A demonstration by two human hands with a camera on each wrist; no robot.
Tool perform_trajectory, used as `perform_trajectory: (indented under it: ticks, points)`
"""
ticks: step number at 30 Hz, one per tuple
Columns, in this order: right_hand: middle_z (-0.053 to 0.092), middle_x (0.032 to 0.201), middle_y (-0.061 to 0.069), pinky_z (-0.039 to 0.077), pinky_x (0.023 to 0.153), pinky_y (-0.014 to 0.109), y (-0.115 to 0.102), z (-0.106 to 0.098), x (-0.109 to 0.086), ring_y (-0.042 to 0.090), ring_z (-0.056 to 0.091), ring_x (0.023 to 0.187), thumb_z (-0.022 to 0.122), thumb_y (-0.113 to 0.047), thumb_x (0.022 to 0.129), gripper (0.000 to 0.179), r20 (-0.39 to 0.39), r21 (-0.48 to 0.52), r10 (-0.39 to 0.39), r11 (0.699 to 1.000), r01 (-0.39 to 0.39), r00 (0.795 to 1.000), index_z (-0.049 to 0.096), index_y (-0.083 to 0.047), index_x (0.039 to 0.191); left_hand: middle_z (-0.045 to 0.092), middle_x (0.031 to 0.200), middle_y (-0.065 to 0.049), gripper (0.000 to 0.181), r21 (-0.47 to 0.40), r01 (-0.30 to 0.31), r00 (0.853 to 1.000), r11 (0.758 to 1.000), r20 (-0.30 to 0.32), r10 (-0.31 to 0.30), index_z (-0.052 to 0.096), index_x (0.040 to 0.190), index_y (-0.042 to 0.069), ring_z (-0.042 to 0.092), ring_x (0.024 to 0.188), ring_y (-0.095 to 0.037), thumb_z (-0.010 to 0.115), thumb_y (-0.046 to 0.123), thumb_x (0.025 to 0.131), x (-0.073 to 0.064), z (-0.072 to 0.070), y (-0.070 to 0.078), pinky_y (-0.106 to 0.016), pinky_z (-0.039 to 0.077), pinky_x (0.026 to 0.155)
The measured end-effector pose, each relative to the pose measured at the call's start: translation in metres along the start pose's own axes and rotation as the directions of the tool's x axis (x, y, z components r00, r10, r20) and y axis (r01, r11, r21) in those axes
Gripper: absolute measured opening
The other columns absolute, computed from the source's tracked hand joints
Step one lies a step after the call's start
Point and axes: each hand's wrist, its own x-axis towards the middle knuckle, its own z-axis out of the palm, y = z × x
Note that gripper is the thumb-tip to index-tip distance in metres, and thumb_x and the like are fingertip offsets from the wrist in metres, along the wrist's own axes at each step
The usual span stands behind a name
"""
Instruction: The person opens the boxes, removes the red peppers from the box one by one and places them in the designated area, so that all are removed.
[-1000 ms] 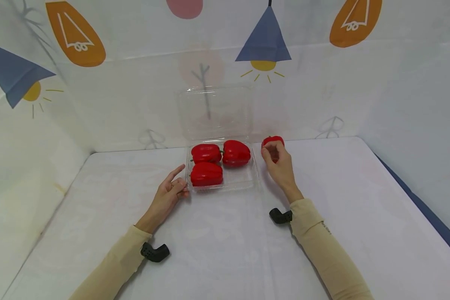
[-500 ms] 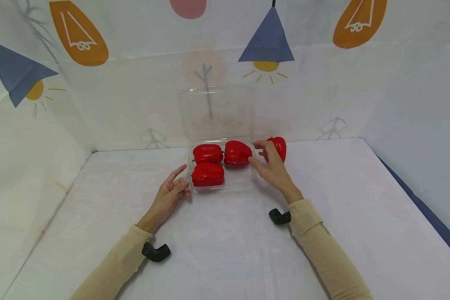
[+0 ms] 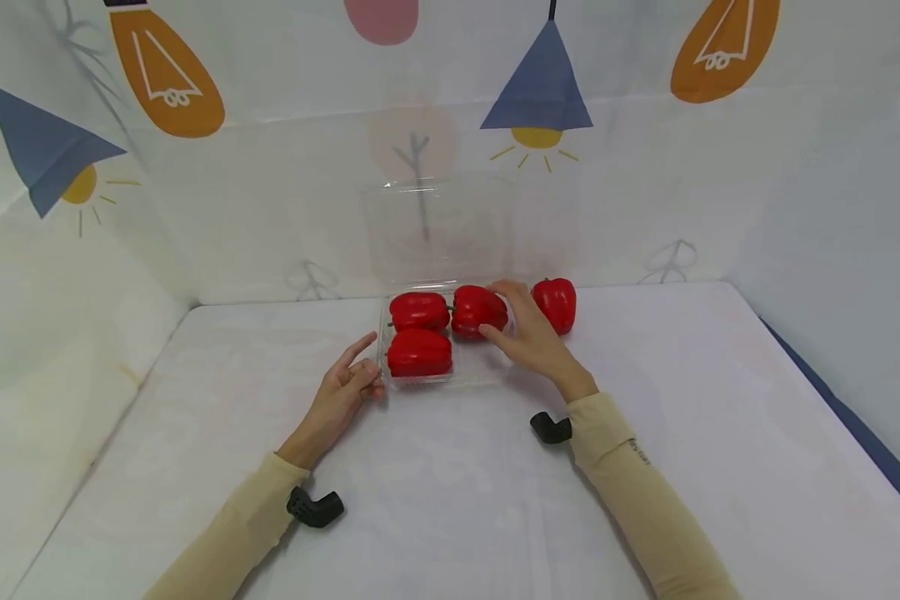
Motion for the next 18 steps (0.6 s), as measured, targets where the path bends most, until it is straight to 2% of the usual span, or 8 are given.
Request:
perform_trajectory:
  ticks: [8,14,18]
  points:
    - [0.039,0.142,0.006,0.042,0.104,0.05,-0.003,0.008,0.008,0.023,0.036,0.133,0.071,-0.026,0.083,0.068,0.06,-0.089,0.036,0.996,-0.03,0.998,0.037,-0.017,0.14,0.057,0.083,0.005,0.059,-0.015,-0.014,0.999,1.0,0.03,0.014,0.025,0.148,0.016,0.058,0.072,-0.009,0.052,0.011,0.096,-0.002,0.001,-0.001,-0.018,0.053,0.076]
    - [0.036,0.145,0.008,0.04,0.102,0.057,-0.006,0.013,0.014,0.028,0.036,0.132,0.072,-0.034,0.08,0.073,0.066,-0.178,0.097,0.98,-0.084,0.993,0.035,-0.02,0.141,0.057,0.083,0.004,0.058,-0.03,-0.018,1.0,0.999,0.02,0.019,0.027,0.148,0.016,0.057,0.071,-0.009,0.052,0.009,0.096,-0.001,0.001,-0.001,-0.018,0.053,0.074]
    - [0.036,0.145,0.011,0.037,0.103,0.06,-0.007,0.015,0.017,0.032,0.035,0.132,0.073,-0.034,0.079,0.075,0.076,-0.23,0.109,0.969,-0.089,0.991,0.034,-0.019,0.142,0.055,0.082,0.004,0.059,-0.045,-0.036,0.999,0.998,0.029,0.038,0.025,0.148,0.014,0.057,0.071,-0.009,0.051,0.006,0.096,0.0,0.001,-0.001,-0.019,0.053,0.072]
